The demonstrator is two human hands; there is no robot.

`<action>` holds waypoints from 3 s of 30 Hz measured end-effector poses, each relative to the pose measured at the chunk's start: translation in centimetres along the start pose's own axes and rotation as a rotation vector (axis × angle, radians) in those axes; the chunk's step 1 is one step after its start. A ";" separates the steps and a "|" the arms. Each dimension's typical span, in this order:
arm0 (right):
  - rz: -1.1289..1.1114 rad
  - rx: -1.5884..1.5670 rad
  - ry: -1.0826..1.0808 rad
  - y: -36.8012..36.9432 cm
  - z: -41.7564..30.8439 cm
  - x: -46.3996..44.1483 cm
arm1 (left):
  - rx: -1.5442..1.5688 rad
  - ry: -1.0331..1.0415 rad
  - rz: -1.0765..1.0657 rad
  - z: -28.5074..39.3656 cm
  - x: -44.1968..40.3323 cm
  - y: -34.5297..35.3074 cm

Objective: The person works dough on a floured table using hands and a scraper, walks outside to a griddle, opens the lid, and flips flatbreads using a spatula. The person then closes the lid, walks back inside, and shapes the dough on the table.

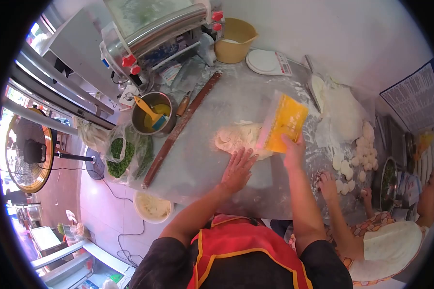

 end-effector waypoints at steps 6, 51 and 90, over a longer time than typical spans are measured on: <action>0.265 -0.165 0.227 -8.1 7.6 -4.3 | -0.053 0.002 0.002 0.8 -0.1 -0.8; 0.179 -0.263 0.228 -9.4 4.3 -10.3 | 0.202 -0.159 0.328 -2.2 -2.1 -6.0; -0.511 -0.032 0.326 11.8 2.2 -3.8 | 1.399 -0.703 0.012 -3.0 3.4 -12.9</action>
Point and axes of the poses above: each hand's wrist, its own x-axis away from the middle knuckle, its own y-axis out of the palm, z = x × y, the point moved 3 cm from there along -x, towards the middle knuckle, and after that the axes turned 15 degrees about -y, right-handed, at the moved point
